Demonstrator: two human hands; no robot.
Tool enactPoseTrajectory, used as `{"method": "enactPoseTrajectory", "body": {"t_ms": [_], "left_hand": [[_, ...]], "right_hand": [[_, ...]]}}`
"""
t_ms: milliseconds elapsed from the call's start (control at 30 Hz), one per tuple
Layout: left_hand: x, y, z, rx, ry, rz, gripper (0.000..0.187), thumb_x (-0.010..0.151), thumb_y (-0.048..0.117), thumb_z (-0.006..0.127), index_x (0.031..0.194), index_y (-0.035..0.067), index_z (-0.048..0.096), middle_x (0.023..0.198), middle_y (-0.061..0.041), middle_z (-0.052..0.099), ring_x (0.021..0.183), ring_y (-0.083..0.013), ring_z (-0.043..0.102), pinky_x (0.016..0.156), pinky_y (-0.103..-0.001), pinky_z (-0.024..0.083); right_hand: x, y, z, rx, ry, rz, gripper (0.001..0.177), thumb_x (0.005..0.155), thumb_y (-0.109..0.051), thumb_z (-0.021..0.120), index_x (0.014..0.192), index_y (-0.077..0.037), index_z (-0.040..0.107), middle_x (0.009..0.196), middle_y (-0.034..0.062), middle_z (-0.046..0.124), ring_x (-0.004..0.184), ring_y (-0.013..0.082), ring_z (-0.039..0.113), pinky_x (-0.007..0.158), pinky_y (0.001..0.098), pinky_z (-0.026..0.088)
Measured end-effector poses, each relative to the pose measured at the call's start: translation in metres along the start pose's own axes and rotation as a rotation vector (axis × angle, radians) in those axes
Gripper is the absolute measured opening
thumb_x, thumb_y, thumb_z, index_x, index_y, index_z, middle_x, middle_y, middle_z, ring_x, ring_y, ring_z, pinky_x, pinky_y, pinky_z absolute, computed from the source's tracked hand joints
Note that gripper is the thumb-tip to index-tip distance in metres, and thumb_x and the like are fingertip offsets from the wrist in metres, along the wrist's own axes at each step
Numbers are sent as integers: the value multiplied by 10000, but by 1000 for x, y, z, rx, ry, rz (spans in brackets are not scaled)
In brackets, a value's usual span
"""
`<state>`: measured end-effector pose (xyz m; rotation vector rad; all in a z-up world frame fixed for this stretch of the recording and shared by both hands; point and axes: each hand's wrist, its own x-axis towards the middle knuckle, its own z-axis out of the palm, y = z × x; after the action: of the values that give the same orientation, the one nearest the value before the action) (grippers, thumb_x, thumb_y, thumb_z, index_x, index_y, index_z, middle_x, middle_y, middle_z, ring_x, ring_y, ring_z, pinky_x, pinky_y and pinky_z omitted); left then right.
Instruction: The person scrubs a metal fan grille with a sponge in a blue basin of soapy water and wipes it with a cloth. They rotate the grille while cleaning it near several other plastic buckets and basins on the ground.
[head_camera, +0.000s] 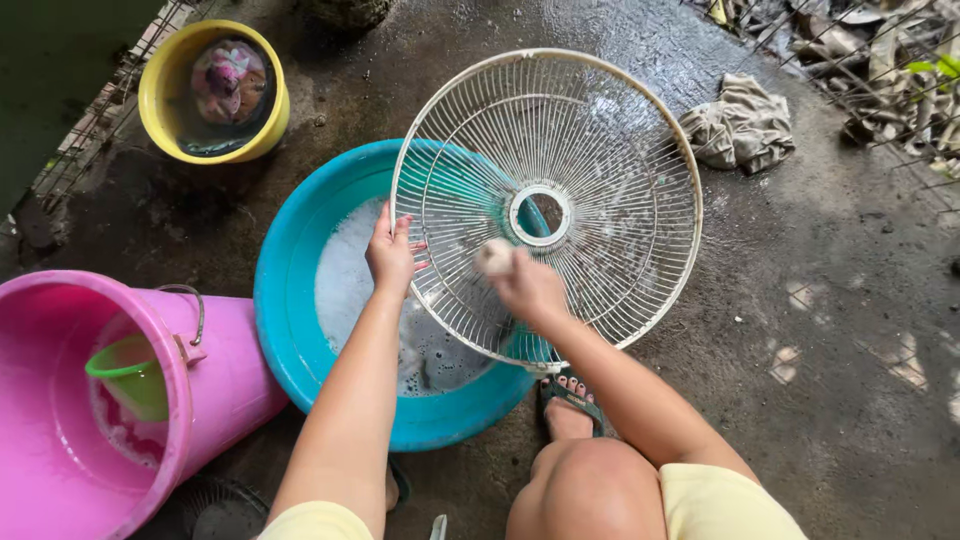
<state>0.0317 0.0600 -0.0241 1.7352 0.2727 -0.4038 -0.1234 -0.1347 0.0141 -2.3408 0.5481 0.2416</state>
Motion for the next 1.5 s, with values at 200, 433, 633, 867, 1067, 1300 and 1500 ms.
{"method": "enactPoseTrajectory", "body": {"t_ms": [200,433,633,867,1067,1300,1500], "left_hand": [[-7,-30,-4,22,22,269,439,1124,220,561,1562,192,552,1200,-71,760,811,-158,745,634,-325,665],[-55,3,-14,428,138,240,558,1036,215,557,1576,173,423,1311,-151,666,1014,-334,682,779,-457,548],[-117,36,-2,1295,-603,1052,686,781,562,744,1332,192,570,1508,-235,536,1398,-449,394,1096,-736,170],[-139,41,11,1433,-979,1100,365,778,425,757,1012,153,687,1231,-62,696,1161,-408,610,908,-558,477],[-128,133,73,898,-845,1116,69,862,181,734,848,247,748,765,-11,740,721,-239,745,636,-381,570],[-67,261,97,-5,-428,659,214,1039,274,631,990,70,673,817,-79,694,671,-190,728,583,-306,618],[-44,241,56,-477,-91,220,342,999,463,617,984,122,584,763,-69,659,554,-239,696,445,-357,536]], "right_hand": [[1,-31,39,135,-60,-188,485,851,-520,735,1045,-111,559,889,167,734,820,399,714,677,537,544],[29,88,-36,-54,207,231,469,959,-508,653,1021,-61,524,829,177,710,703,347,721,606,508,545],[16,164,-55,103,542,343,469,909,-461,744,1094,-64,575,923,174,737,831,336,707,742,471,546],[20,121,-95,495,357,301,355,872,-324,731,1112,-109,583,993,118,711,854,252,710,720,399,581],[-51,94,-250,795,994,-203,320,1068,-94,785,1147,-104,476,1183,84,623,1077,147,693,933,311,651],[-92,64,-265,1227,851,-265,240,982,-68,766,993,-102,528,870,32,585,677,75,581,564,212,515],[-43,37,-190,590,-562,-266,459,747,-331,819,1124,-95,704,885,17,743,753,102,695,625,279,583]]}}
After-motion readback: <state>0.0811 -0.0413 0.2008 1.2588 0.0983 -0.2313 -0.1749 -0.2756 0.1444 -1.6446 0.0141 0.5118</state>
